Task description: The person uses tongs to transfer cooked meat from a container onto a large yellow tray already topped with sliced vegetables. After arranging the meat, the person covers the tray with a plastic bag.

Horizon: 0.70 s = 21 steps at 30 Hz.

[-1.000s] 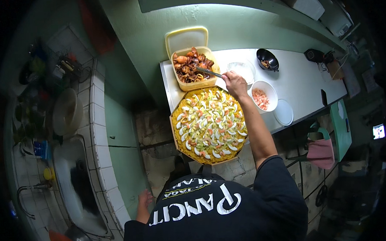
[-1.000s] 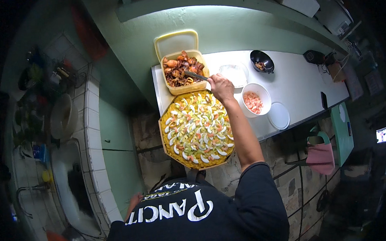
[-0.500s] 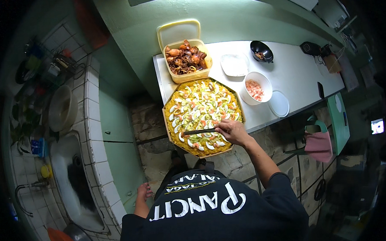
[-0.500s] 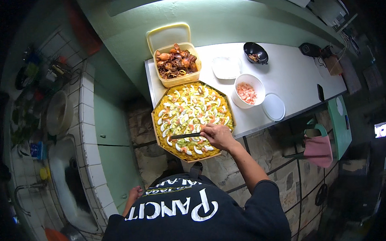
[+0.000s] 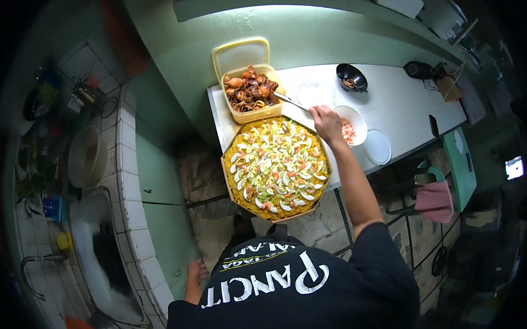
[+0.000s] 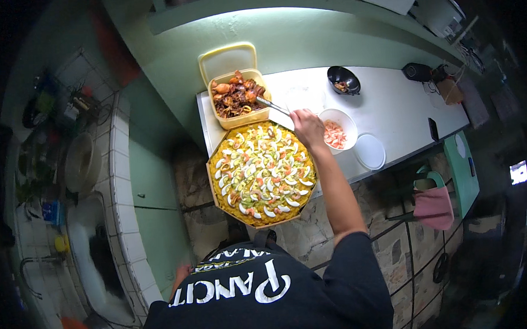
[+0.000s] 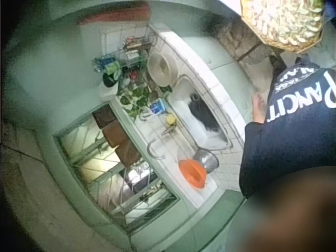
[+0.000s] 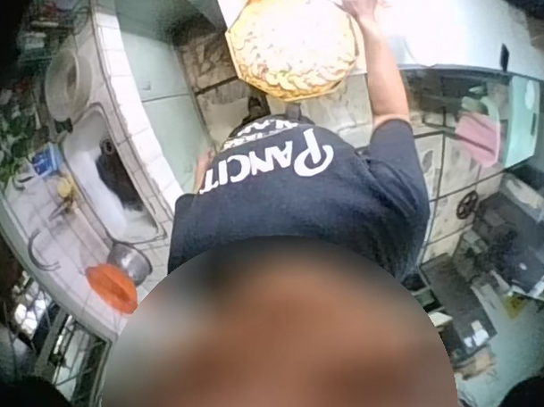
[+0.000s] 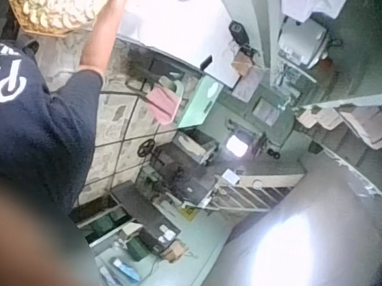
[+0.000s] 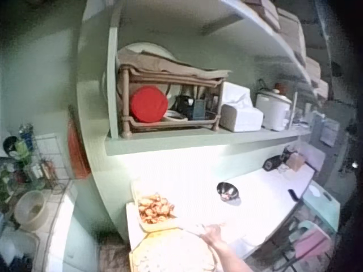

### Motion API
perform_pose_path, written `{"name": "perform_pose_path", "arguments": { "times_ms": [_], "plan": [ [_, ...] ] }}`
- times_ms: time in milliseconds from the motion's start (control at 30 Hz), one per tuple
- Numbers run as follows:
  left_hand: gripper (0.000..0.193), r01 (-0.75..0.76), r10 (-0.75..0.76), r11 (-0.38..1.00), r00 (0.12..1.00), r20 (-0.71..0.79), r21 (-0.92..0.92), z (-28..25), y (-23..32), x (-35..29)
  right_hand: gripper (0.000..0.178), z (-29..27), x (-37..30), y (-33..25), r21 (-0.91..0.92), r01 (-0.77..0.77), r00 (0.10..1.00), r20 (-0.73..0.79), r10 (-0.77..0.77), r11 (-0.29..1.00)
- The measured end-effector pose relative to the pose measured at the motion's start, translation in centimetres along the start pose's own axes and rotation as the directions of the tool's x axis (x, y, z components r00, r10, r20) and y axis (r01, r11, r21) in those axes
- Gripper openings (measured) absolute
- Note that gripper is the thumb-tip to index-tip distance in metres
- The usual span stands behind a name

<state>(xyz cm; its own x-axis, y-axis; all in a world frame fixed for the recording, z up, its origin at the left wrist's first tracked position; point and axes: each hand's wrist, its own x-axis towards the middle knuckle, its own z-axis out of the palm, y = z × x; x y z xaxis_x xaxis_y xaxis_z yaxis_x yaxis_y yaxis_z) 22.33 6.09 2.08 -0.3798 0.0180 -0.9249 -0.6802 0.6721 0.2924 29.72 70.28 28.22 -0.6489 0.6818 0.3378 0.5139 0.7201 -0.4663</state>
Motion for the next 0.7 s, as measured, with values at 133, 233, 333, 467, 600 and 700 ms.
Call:
{"name": "perform_pose_path", "arguments": {
  "times_ms": [133, 233, 333, 467, 600, 700],
  "plan": [
    [0.039, -0.022, 0.021, 0.998, 1.0, 0.015, 0.053, -0.4, -0.2, 0.4, 0.028, 4.6, 5.9, -0.1, -0.25, -0.003, 0.985, 0.165, 0.046, 0.968],
    [0.04, -0.026, 0.025, 0.998, 1.0, 0.015, 0.057, -0.9, -0.7, 0.6, 0.028, 7.3, 8.4, -1.5, -0.335, -0.015, 0.942, 0.312, 0.126, 0.942],
    [0.04, -0.032, 0.031, 0.998, 0.999, 0.011, 0.055, -1.4, -1.7, 0.8, 0.031, 8.3, 9.3, -3.3, -0.373, 0.002, 0.915, 0.376, 0.15, 0.928],
    [0.041, -0.039, 0.037, 0.999, 0.998, 0.054, 0.031, -1.5, -2.0, 0.8, 0.03, 7.7, 9.1, -1.7, -0.353, -0.044, 0.931, 0.324, 0.166, 0.935],
    [0.042, 0.076, -0.077, 0.964, 0.997, 0.006, -0.255, -1.3, -6.1, 4.1, 0.027, 4.2, 7.3, -2.5, -0.227, -0.053, 0.963, 0.248, 0.11, 0.972],
    [0.043, 0.074, -0.068, 0.97, 0.997, 0.035, -0.23, -1.1, -5.1, 4.7, 0.027, 0.5, 3.7, -0.3, -0.129, -0.04, 0.986, 0.156, 0.06, 0.991]
  ]
}}
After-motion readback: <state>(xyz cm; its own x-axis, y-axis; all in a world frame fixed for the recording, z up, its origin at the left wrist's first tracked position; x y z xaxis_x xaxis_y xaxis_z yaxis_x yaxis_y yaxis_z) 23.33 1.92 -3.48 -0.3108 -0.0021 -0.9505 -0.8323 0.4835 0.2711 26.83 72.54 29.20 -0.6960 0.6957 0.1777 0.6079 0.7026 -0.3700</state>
